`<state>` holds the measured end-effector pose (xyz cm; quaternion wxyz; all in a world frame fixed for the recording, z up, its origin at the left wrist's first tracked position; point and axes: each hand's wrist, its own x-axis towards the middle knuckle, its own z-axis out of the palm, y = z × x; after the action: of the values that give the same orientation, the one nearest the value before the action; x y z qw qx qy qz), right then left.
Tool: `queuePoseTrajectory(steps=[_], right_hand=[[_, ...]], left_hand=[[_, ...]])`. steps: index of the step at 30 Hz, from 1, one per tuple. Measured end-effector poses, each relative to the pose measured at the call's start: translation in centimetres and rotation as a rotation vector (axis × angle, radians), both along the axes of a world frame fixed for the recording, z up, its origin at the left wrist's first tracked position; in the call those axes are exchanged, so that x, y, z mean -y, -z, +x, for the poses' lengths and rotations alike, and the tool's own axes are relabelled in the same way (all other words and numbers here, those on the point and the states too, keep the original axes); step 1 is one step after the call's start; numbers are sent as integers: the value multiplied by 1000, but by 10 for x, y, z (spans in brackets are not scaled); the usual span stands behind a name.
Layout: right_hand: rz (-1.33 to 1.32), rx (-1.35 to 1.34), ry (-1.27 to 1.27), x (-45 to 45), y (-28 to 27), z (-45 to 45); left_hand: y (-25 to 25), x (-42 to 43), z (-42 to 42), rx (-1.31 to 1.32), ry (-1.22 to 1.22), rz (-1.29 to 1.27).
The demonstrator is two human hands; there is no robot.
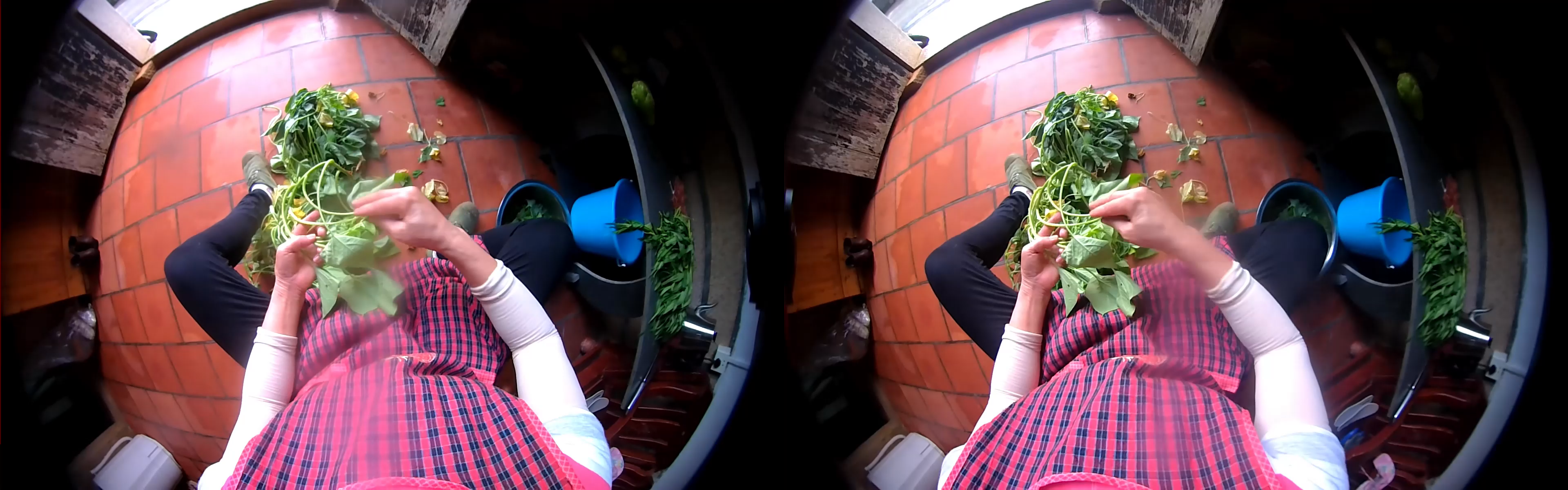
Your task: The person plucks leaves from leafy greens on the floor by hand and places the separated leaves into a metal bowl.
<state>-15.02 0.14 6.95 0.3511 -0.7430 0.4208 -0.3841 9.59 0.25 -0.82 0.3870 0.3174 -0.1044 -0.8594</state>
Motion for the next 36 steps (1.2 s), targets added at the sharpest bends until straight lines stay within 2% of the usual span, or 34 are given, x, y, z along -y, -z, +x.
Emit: queuePoseTrajectory(steps=[3,5,9,11,16,17,19,21,22,23,24,25,27,28,29,30,31,33,34,35,36], right_hand=[[97,-373,8,4,15,3],[105,-394,-23,5,22,5],[108,-464,-39,2,30,7],[115,-512,-32,0,38,11],[130,-444,360,7,55,25],[166,-505,508,15,72,27],[162,-318,802,37,98,-3],[412,302,663,50,121,-51],[547,581,597,47,105,-63],[677,857,522,45,78,-71],[716,1052,403,43,61,-76],[748,1244,280,39,45,-78],[805,1324,135,38,29,-71],[849,1351,32,38,30,-71],[890,1377,-74,39,21,-64],[914,1255,145,32,11,-53],[893,1187,120,30,8,-45],[848,1053,75,25,5,-32],[836,961,161,21,-13,-19],[868,897,130,18,-20,-15],[813,781,118,17,-16,-8]], left_hand=[[-2,-2,-3,25,6,-12],[-2,-1,-3,43,32,-34],[0,1,-10,-187,25,12],[-15,-1,-20,-355,68,61],[27,-4,-19,-401,95,80],[31,-4,-21,-447,74,73],[36,-5,-18,-413,-124,62],[31,-3,-3,-337,-177,83],[39,-3,1,-99,-244,43],[60,2,12,-241,-253,170],[60,-3,11,-73,-260,107],[54,-1,7,-68,-258,210],[41,2,0,-61,-271,422],[60,4,4,-388,-181,241],[55,4,4,-312,-233,217],[51,4,4,-230,-283,194],[47,4,4,-145,-329,174],[65,11,10,-727,-174,187],[64,12,11,-756,-151,198],[59,11,11,-786,-128,210],[55,10,10,-649,-126,160]])
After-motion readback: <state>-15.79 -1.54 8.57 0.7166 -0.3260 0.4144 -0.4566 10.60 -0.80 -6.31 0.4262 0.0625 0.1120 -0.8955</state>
